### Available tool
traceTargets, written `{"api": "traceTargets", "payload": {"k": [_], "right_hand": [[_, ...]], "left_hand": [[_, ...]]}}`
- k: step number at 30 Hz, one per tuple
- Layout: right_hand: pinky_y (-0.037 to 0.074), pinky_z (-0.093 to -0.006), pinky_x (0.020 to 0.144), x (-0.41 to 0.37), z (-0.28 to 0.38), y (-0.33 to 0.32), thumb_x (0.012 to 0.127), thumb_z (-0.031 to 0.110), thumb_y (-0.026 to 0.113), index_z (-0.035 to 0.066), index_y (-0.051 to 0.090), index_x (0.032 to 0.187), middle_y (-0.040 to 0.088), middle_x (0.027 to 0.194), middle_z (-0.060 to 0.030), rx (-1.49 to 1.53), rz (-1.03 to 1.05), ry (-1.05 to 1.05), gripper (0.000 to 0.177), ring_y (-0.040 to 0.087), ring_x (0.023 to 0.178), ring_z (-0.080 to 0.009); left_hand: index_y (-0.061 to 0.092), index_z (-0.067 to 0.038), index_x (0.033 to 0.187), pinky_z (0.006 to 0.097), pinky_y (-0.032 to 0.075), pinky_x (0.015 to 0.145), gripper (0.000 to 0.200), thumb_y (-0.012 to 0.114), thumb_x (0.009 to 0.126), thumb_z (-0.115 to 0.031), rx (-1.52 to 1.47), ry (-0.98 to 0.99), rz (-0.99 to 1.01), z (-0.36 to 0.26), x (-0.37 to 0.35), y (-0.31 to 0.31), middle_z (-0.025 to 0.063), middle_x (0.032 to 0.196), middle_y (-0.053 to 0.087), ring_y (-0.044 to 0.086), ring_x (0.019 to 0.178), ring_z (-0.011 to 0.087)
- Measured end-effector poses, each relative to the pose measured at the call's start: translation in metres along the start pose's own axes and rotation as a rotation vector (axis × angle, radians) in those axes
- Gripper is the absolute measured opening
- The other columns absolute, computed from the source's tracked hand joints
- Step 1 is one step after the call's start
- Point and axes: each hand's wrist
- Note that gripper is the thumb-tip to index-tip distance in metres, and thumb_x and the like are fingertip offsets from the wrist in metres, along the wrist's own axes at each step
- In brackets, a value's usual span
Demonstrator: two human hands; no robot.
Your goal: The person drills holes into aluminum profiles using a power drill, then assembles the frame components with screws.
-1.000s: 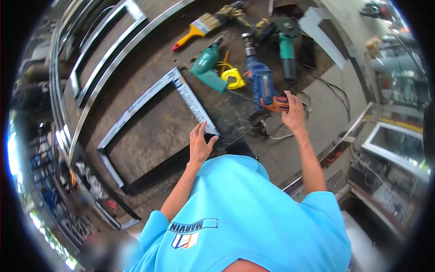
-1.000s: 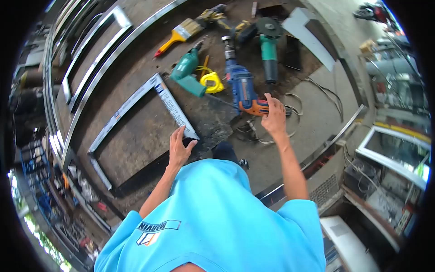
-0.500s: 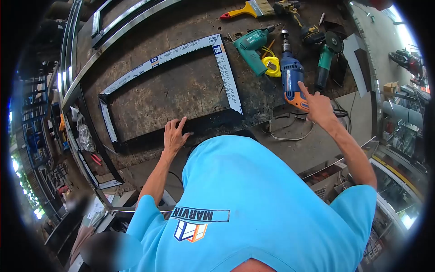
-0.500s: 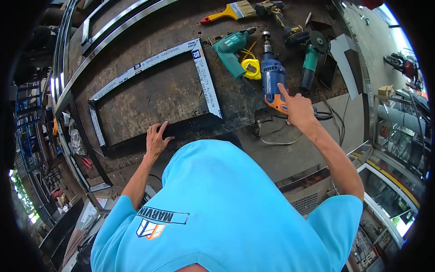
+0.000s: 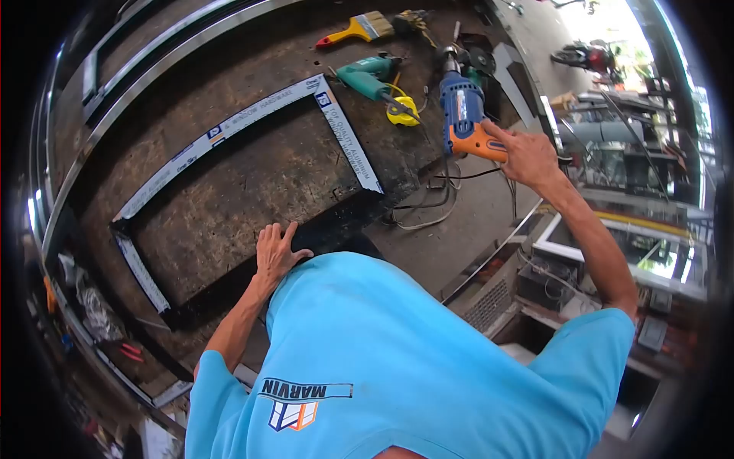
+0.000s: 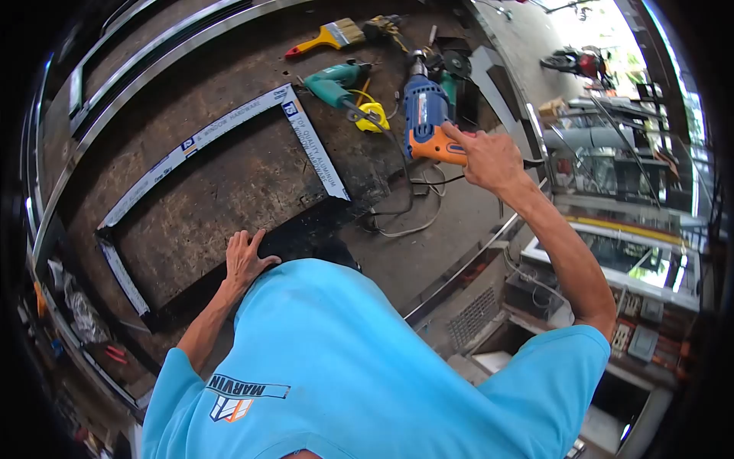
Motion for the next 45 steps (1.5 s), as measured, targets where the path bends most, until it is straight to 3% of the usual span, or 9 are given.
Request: {"api": "traceTargets", "payload": {"k": [7,11,13,15,26,33,37,42,45], "right_hand": [[0.052,-0.0387,0.061,-0.094,0.008,0.003,0.071,0.013,0.067,0.031,0.042,0.136,0.064,0.083,-0.0141,-0.169,-0.241,0.121,0.072,0.066,0.07,-0.0293],[0.048,-0.0331,0.052,-0.164,0.06,-0.027,0.068,0.011,0.066,0.023,0.044,0.137,0.063,0.075,-0.0121,0.468,-0.467,0.384,0.073,0.061,0.055,-0.0232],[0.043,-0.0246,0.048,-0.204,0.078,-0.049,0.067,0.011,0.064,0.009,0.046,0.134,0.06,0.076,-0.0053,1.197,-0.391,0.67,0.07,0.055,0.052,-0.0115],[0.038,-0.0185,0.048,-0.234,0.096,-0.08,0.066,0.012,0.066,-0.003,0.047,0.13,0.057,0.078,-0.0007,1.48,-0.241,0.759,0.069,0.049,0.054,-0.0044],[0.042,-0.0193,0.058,-0.305,0.184,-0.051,0.063,0.003,0.071,-0.005,0.051,0.126,0.059,0.083,-0.0011,1.938,0.041,0.691,0.067,0.053,0.067,-0.006],[0.043,-0.0199,0.07,-0.338,0.181,-0.031,0.062,0.0,0.073,-0.005,0.049,0.128,0.06,0.088,-0.0024,1.944,-0.176,0.592,0.071,0.053,0.076,-0.0061],[0.043,-0.0195,0.072,-0.361,0.173,0.001,0.063,-0.001,0.071,-0.007,0.047,0.13,0.061,0.088,-0.0039,1.985,-0.366,0.523,0.072,0.053,0.077,-0.0071],[0.045,-0.023,0.07,-0.378,0.166,0.034,0.064,0.003,0.074,-0.008,0.048,0.128,0.063,0.093,-0.0084,2.052,-0.332,0.618,0.07,0.054,0.075,-0.0094],[0.046,-0.025,0.08,-0.381,0.165,0.032,0.063,0.002,0.076,-0.007,0.047,0.129,0.064,0.1,-0.011,1.964,-0.323,0.691,0.072,0.059,0.085,-0.0123]], "left_hand": [[0.049,-0.008,0.123,0.0399,0.04,0.081,0.082,0.079,0.058,-0.048,-0.119,0.187,-0.029,0.001,0.011,-0.006,0.0106,0.095,0.048,0.048,0.09,0.027],[0.049,-0.006,0.124,0.0383,0.042,0.082,0.077,0.076,0.065,-0.047,-0.073,0.168,0.08,0.007,0.014,0.001,0.0107,0.098,0.049,0.048,0.09,0.0275],[0.049,-0.006,0.124,0.0375,0.043,0.081,0.076,0.076,0.066,-0.047,-0.072,0.166,0.079,0.009,0.013,0.003,0.011,0.097,0.049,0.048,0.089,0.0273],[0.05,-0.006,0.123,0.0375,0.044,0.077,0.075,0.075,0.066,-0.048,-0.09,0.179,0.036,0.008,0.014,0.006,0.011,0.096,0.049,0.048,0.088,0.027],[0.051,-0.009,0.123,0.0381,0.045,0.079,0.078,0.076,0.063,-0.052,-0.042,0.109,0.024,-0.003,0.007,0.008,0.0106,0.097,0.049,0.049,0.09,0.0271],[0.052,-0.006,0.118,0.0398,0.045,0.078,0.076,0.07,0.067,-0.06,0.034,0.2,0.025,-0.005,0.018,-0.001,0.0129,0.097,0.051,0.051,0.09,0.0297],[0.052,-0.004,0.111,0.0455,0.049,0.075,0.071,0.068,0.07,-0.06,-0.032,0.045,0.293,-0.023,0.052,-0.005,0.0177,0.094,0.058,0.06,0.09,0.0349],[0.047,0.0,0.109,0.0486,0.052,0.071,0.059,0.06,0.081,-0.049,0.285,0.174,0.454,-0.042,0.062,-0.009,0.0209,0.098,0.06,0.063,0.085,0.0399],[0.049,0.0,0.103,0.0476,0.051,0.068,0.061,0.064,0.077,-0.052,0.155,0.174,0.516,-0.037,0.071,-0.016,0.0238,0.086,0.062,0.063,0.08,0.04]]}}
Point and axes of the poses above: each hand's wrist, its own x-axis towards the middle knuckle, its own y-axis out of the palm, z = x × y
